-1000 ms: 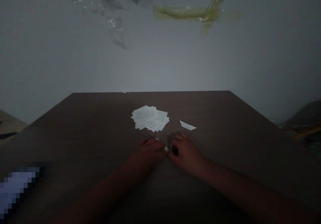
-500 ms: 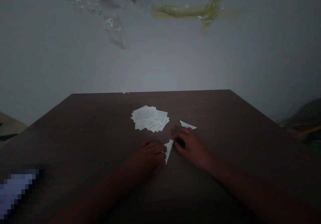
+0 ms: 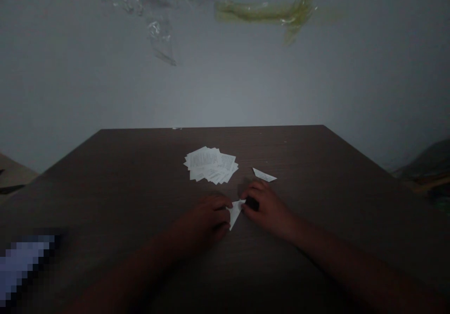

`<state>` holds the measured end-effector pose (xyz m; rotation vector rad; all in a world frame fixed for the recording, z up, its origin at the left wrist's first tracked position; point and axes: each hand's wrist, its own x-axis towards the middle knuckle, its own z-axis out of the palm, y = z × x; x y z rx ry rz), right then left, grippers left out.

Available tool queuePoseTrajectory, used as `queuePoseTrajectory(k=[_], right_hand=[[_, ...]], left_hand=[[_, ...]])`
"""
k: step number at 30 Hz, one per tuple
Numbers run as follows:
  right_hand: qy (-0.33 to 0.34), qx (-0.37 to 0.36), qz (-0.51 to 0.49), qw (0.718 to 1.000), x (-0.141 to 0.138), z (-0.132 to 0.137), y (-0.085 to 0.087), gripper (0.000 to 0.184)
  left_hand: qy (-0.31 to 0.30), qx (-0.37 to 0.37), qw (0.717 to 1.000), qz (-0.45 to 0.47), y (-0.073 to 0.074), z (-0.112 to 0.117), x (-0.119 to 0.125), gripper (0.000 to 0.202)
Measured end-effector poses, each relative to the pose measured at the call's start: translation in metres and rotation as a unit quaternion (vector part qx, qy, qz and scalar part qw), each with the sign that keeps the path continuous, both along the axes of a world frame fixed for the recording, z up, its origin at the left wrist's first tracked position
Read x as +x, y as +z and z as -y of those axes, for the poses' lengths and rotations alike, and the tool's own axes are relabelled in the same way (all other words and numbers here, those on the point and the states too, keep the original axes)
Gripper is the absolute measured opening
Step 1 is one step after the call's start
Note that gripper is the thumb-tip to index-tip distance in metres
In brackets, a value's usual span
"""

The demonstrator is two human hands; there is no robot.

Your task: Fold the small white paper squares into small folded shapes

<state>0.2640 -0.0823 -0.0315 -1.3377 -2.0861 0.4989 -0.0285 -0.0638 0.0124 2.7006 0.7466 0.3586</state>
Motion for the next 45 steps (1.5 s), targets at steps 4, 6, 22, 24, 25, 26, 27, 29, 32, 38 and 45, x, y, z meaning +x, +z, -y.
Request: queuePoseTrajectory(k=[4, 6, 22, 24, 25, 26, 27, 29, 32, 38, 45], right_hand=[[-0.012, -0.012, -0.01, 1.0, 0.0, 0.0, -0.001, 0.01], [-0.018, -0.02, -0.018, 0.999, -0.001, 0.001, 0.0, 0.011], [0.018, -0.008, -0.021, 1.0, -0.002, 0.003, 0.007, 0.019], [0.039, 0.017, -0.001, 0.999, -0.002, 0.003, 0.006, 0.02], [0.045, 0.023, 0.006, 0.999, -0.002, 0.003, 0.006, 0.019], [0.046, 0.027, 0.012, 0.998, -0.001, 0.003, 0.006, 0.019], [0.047, 0.028, 0.018, 0.998, -0.001, 0.003, 0.006, 0.019], [0.054, 0.026, 0.03, 0.998, -0.001, 0.003, 0.006, 0.021], [0.075, 0.026, 0.041, 0.996, -0.002, 0.004, 0.006, 0.024], [0.01, 0.039, 0.028, 0.999, -0.002, 0.004, 0.003, 0.028], [0.019, 0.016, 0.005, 1.0, 0.001, 0.001, -0.004, 0.025]], left_hand=[[-0.002, -0.008, 1.0, -0.001, -0.001, -0.001, -0.002, 0.02], [-0.009, -0.002, 1.0, 0.003, 0.0, 0.0, -0.002, 0.021], [-0.014, 0.002, 1.0, -0.005, 0.002, -0.004, -0.002, 0.021], [-0.009, 0.004, 1.0, -0.009, 0.003, -0.004, -0.003, 0.021], [-0.006, 0.004, 1.0, -0.009, 0.003, -0.005, -0.003, 0.022], [-0.003, 0.003, 1.0, -0.009, 0.003, -0.005, -0.003, 0.022], [0.001, 0.001, 1.0, -0.007, 0.003, -0.005, -0.004, 0.022], [0.007, -0.003, 1.0, -0.005, 0.003, -0.006, -0.005, 0.019], [0.024, -0.009, 1.0, -0.007, 0.004, -0.006, -0.005, 0.02], [0.022, 0.01, 1.0, -0.012, 0.002, -0.007, -0.005, 0.021], [0.02, 0.001, 1.0, -0.012, -0.001, -0.007, -0.005, 0.021]])
